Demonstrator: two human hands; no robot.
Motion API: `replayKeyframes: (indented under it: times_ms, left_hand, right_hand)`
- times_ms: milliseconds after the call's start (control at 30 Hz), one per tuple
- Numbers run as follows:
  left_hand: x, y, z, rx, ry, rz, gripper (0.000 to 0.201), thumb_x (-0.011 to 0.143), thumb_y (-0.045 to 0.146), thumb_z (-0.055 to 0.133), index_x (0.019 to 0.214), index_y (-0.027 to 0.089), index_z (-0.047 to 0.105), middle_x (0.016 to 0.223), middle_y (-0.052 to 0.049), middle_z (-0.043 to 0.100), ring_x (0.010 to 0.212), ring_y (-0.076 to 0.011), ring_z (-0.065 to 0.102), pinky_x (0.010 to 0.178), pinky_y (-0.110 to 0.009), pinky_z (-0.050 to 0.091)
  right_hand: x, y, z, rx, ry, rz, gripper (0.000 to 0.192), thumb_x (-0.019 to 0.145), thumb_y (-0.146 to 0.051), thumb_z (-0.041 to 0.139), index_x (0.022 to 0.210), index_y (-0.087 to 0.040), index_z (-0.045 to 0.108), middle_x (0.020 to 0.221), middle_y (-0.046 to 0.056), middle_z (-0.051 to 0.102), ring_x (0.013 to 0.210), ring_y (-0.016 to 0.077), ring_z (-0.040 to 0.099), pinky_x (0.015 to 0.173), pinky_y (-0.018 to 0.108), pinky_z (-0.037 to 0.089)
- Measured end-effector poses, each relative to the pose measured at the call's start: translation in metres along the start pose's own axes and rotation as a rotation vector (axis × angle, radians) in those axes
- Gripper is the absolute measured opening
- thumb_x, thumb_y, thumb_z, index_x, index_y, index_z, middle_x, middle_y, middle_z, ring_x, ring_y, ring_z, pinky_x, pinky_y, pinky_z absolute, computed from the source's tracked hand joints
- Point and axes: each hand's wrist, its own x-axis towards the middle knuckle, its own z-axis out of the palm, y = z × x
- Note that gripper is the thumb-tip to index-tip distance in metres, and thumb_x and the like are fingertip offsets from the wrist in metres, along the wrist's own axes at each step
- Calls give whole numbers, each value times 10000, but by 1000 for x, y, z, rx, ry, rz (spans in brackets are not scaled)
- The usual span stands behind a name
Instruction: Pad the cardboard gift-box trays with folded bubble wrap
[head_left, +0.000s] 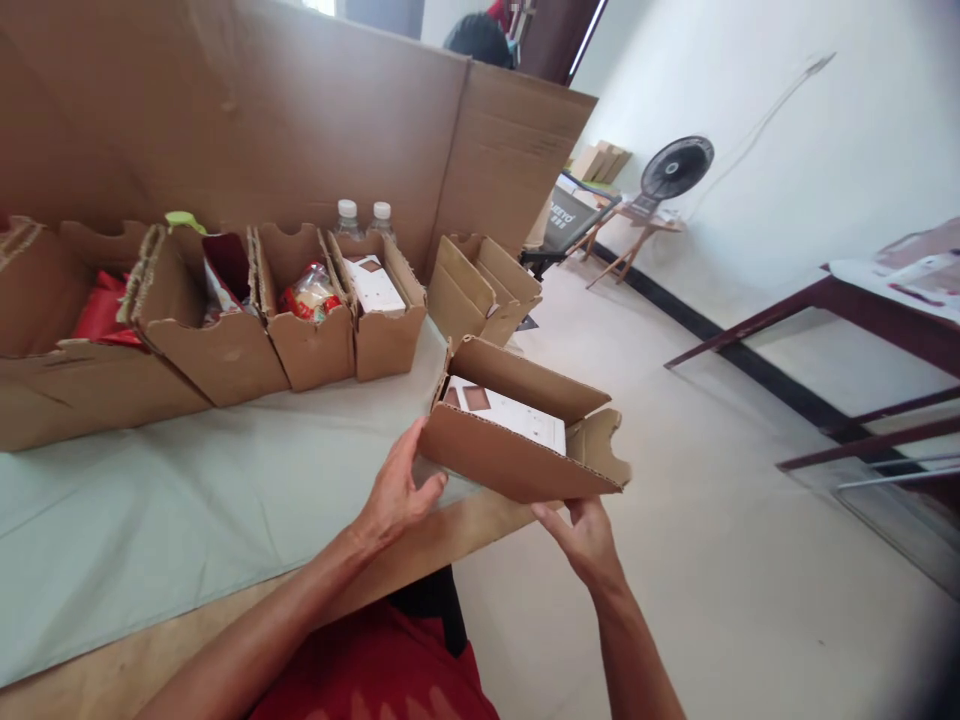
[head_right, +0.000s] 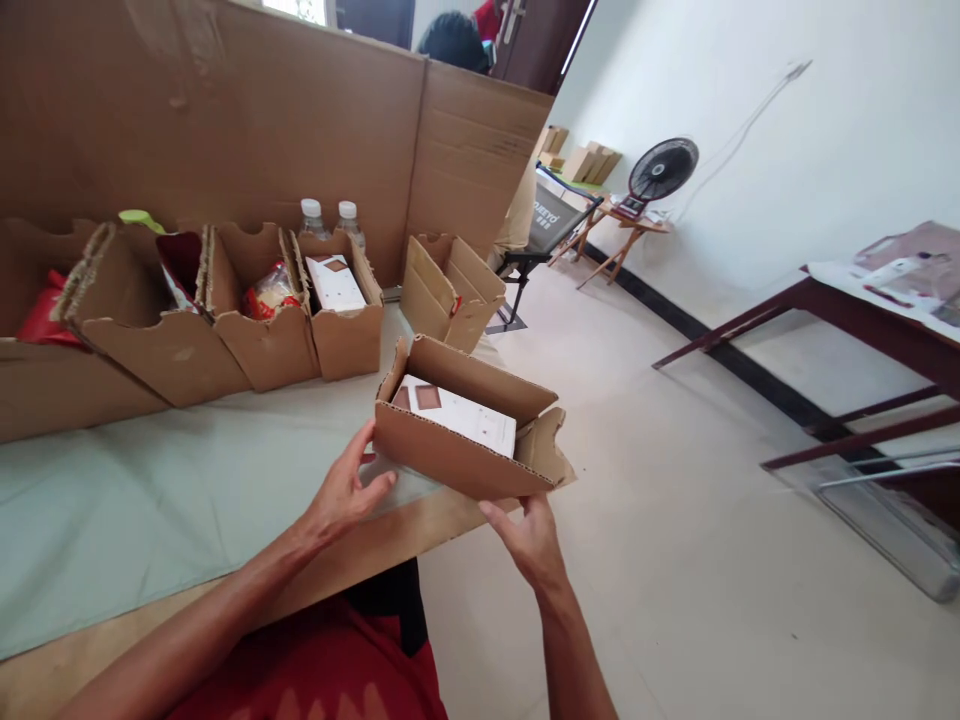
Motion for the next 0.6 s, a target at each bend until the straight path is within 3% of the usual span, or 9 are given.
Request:
replayKeyframes:
  times_ms: [100, 200, 333, 400, 467, 533, 600]
  left_hand:
    - [-28, -9, -12, 15, 177, -39, 727, 917, 348, 607, 1590, 240, 353, 1593, -168, 477, 1352, -332, 583, 983, -467, 601]
    - [-47, -14, -46, 33, 381, -69, 723, 923, 372, 616, 1582, 243, 350, 1553, -160, 498, 1416, -332, 524, 1006, -445, 593]
    - [-40, -16, -99, 39, 591, -119, 744, 883, 365, 654, 1563, 232, 383, 1494, -148, 546, 1227, -285, 650, 981, -422, 597]
    - [-33, -19, -118, 43, 674, -148, 767, 858, 355, 661, 1560, 205, 390, 1439, -155, 585, 1100, -258, 691, 904, -399, 617]
    - [-29, -22, -129, 59, 689, -169, 795, 840, 342, 656, 1570, 191, 378, 1419, -166, 599, 1051, -257, 700, 775, -354, 625]
    - [-31, -27, -138, 92, 632, -172, 789, 841, 323, 636, 1577, 198, 380, 1453, -172, 590, 1074, -269, 698, 673, -310, 608]
    - [-40, -33, -151, 169, 560, -153, 713, 857, 301, 610, 1544, 202, 447, 1477, -167, 592, 1129, -279, 690, 654, -300, 605]
  right_hand:
    - [19, -18, 37, -5, -44, -64, 619, 776, -590, 793, 1235, -195, 664, 1274, 164, 727, 1211, 375, 670, 1073, 576, 508]
    - [47, -46, 86, 16, -144, -155, 497, 809, -565, 756, 1131, -194, 687, 1144, 141, 763, 1102, 353, 702, 1022, 553, 536]
    - [81, -85, 158, 142, -264, -255, 452, 826, -496, 705, 1158, -198, 629, 1094, 114, 752, 997, 288, 711, 921, 469, 591]
    - [89, -95, 183, 185, -287, -251, 439, 822, -483, 698, 1152, -207, 613, 1091, 111, 746, 958, 271, 710, 878, 449, 603]
    - [88, -96, 197, 211, -285, -228, 404, 826, -483, 703, 1114, -214, 614, 1081, 111, 743, 947, 269, 714, 868, 447, 603]
    - [79, -87, 201, 231, -274, -190, 403, 843, -499, 702, 1116, -215, 621, 1113, 119, 740, 994, 283, 723, 896, 459, 599]
    - [63, -71, 199, 220, -251, -125, 488, 860, -518, 696, 1233, -213, 618, 1250, 144, 715, 1110, 310, 714, 945, 482, 592]
